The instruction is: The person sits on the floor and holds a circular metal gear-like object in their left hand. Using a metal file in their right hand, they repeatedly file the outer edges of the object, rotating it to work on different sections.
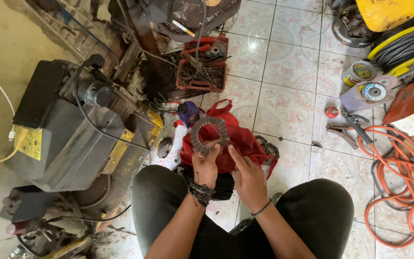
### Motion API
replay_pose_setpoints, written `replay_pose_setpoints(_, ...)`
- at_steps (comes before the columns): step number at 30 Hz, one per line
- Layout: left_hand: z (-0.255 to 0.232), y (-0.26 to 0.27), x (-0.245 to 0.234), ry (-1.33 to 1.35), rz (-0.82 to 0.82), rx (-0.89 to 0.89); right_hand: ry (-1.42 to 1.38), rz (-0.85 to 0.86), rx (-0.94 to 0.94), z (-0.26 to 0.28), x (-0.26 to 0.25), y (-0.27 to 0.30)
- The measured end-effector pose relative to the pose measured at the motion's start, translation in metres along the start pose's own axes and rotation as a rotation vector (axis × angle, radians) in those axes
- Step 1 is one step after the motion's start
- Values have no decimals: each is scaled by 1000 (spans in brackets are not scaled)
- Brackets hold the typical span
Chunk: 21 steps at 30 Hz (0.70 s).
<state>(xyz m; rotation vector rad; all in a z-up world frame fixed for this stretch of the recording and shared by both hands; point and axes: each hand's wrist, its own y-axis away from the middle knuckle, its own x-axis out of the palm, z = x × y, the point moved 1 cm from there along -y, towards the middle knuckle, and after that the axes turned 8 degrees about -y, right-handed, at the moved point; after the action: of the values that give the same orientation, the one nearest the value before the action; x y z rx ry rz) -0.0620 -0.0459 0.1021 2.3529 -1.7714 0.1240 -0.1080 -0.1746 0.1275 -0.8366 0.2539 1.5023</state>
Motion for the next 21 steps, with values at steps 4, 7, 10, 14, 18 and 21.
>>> replay_pose_setpoints(4, 17, -9, -6, 1, -49, 13, 14, 32, 18, -9, 1, 1)
replay_pose_setpoints(7, -3, 4, 4, -23, -37, -12, 4, 7, 8, -17, 8, 2)
replay_pose_setpoints(10, 2, -2, -2, -10, -74, -32, 0, 18, 20, -7, 3, 4)
replay_pose_setpoints(14, -1, -1, 6, -3, -65, -26, 7, 17, 10, -19, 7, 0)
replay_pose_setpoints(18, 7, -8, -8, 5, -99, 7, 9, 35, 19, -22, 9, 9)
replay_pose_setpoints(21, -5, -1, 3, -33, -46, 11, 18, 4, 0, -27, 13, 4)
